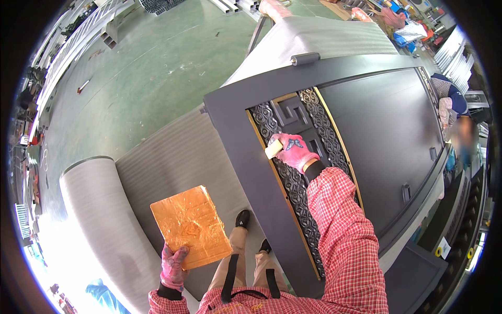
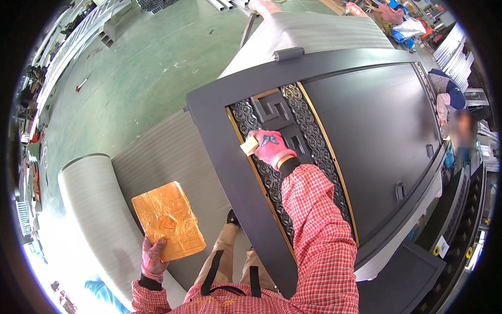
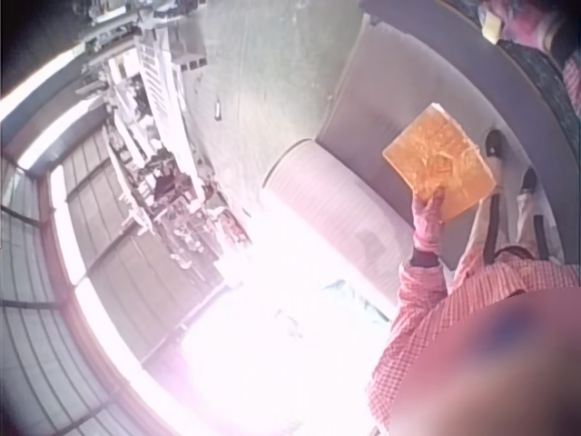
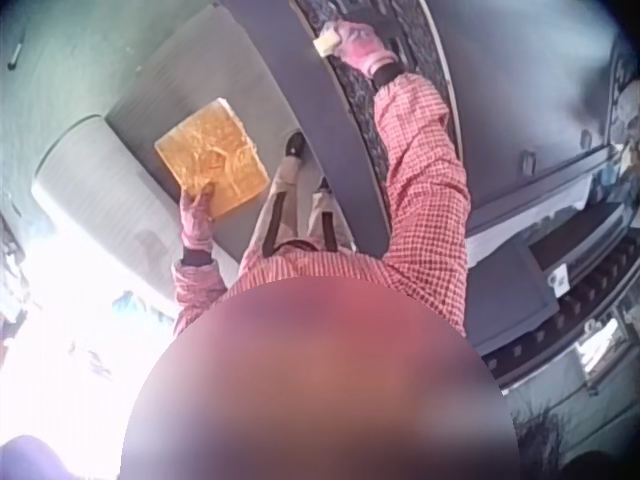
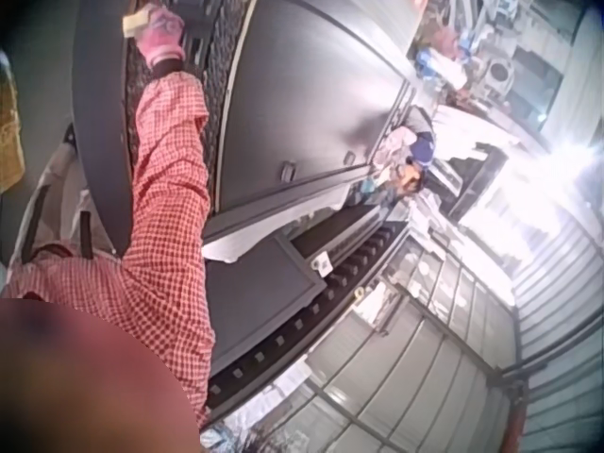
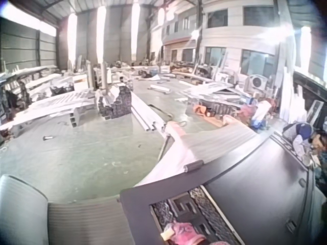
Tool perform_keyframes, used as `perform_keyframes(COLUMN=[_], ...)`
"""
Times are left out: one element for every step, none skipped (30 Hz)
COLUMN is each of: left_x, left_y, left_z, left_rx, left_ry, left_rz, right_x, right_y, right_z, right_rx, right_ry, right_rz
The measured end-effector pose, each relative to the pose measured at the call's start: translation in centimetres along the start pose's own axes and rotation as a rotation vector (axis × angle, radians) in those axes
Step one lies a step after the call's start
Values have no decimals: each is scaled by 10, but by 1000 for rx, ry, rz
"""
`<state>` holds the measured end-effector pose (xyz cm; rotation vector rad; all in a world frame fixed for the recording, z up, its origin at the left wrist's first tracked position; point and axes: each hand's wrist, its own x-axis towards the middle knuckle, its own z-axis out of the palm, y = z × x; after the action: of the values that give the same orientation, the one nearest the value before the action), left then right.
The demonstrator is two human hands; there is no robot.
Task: The person applies gold leaf to the ornate border of a dark gray door panel using a small sponge. They repeatedly dab the sponge onto a gold leaf sheet to pick up material and then press it into the recessed decorative patterns, working along the border in short sections.
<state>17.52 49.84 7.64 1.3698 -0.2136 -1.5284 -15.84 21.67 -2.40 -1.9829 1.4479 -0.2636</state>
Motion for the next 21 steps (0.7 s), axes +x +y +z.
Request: perform_keyframes(left_x=[-3, -5, -5, -7, -9, -12, -14, -17, -19, -21, -22, -25, -28, -30, -33, -35, -38, -41, -44, -46, -49], left_y=[-2, -4, -6, -8, -9, -10, -11, -12, -14, -16, -19, -20, -22, -23, -24, -25, -26, -28, -30, -31, -33], left_z=[0, -1, -2, -2, 0, 2, 3, 3, 4, 4, 2, 0, -1, 0, 0, 1, 3, 5, 6, 5, 5], left_rx=[-1, 6, 13, 20, 17, 13, 10, 5, 1, -4, 18, 38, 59, 61, 62, 63, 48, 34, 19, 22, 25], left_ry=[3, 1, -10, -18, -24, -26, -28, -30, -37, -44, -56, -68, -79, -81, -84, -87, -82, -74, -65, -65, -70], left_rz=[2, 5, 6, 8, 10, 13, 16, 20, 21, 22, 17, 15, 13, 6, -1, -8, -6, -3, 1, 1, -3], right_x=[-4, -8, -14, -18, -22, -25, -29, -32, -37, -42, -47, -51, -56, -60, -66, -72, -77, -81, -86, -92, -97], right_y=[-5, -11, -4, 4, 12, 6, 7, 9, 8, 7, 5, 1, 3, 8, 11, 13, 15, 12, 9, 4, 7], right_z=[-3, -7, -4, 3, 9, 5, 7, 9, 8, 6, 4, 1, 3, 8, 12, 14, 15, 14, 13, 11, 12], right_rx=[-3, -22, 4, 32, 59, 22, 3, -16, -37, -50, -63, -77, -81, -86, -92, -92, -103, -112, -121, -138, -140], right_ry=[-21, -63, -31, -1, 29, -20, -27, -34, -38, -68, -98, -128, -109, -91, -73, -46, -58, -72, -86, -100, -102], right_rz=[0, 30, 18, 3, -12, 2, -8, -18, -23, -4, 15, 31, 24, 18, 12, 10, 8, 2, -4, 10, -1])
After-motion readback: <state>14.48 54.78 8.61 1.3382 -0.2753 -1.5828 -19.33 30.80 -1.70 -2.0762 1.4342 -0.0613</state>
